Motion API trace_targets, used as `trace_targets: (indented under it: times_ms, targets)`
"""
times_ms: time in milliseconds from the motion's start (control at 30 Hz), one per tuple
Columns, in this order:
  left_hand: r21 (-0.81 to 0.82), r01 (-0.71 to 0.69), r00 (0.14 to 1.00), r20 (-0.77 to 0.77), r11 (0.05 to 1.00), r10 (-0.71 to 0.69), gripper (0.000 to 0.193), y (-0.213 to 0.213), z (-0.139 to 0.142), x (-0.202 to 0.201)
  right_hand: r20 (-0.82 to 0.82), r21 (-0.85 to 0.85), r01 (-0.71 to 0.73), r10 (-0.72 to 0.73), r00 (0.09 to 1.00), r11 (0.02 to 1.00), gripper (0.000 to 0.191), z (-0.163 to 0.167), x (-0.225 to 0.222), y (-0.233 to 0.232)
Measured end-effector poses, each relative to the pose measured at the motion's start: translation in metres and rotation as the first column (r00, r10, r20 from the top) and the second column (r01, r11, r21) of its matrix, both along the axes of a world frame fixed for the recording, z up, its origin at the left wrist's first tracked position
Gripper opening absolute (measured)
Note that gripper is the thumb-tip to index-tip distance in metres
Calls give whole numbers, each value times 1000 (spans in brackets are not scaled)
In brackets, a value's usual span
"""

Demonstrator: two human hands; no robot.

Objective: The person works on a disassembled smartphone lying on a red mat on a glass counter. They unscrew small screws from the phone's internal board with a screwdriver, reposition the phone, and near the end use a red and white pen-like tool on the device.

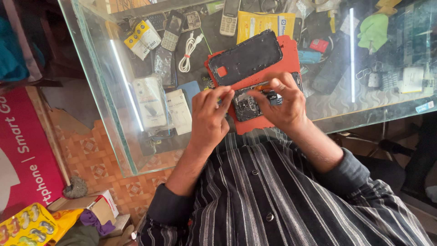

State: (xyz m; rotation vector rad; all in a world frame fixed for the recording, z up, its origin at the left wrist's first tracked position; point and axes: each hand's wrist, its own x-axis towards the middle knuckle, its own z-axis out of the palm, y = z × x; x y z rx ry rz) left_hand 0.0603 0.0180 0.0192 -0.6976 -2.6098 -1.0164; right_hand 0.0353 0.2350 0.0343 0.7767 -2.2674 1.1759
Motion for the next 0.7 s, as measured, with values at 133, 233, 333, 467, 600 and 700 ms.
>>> trace_targets:
  times_ms: [133,233,333,467,600,700]
  targets:
    - [-54,-44,999,-2,998,44,65,-2,0,4,50,-46,-50,52,997,998,73,-1,0,0]
    - [-124,-36,999,-37,992,32,61,2,0,3,10,-13,-2,2,1000,1000,76,-4,-1,-1]
    - [-215,-10,999,-48,977,0,53,3,4,-1,30,2,-23,23,999,1000,78,-7,1,1]
    - [-409,19,984,-154,912,-89,42,10,11,-5,152,-6,-22,23,988,1000,72,-10,7,3]
    - [-604,47,969,-166,796,-184,31,11,19,-9,78,97,78,-86,993,992,74,-11,5,2]
    - [-644,94,974,-96,759,-203,26,14,24,-12,-7,23,46,-46,999,999,73,-12,1,3]
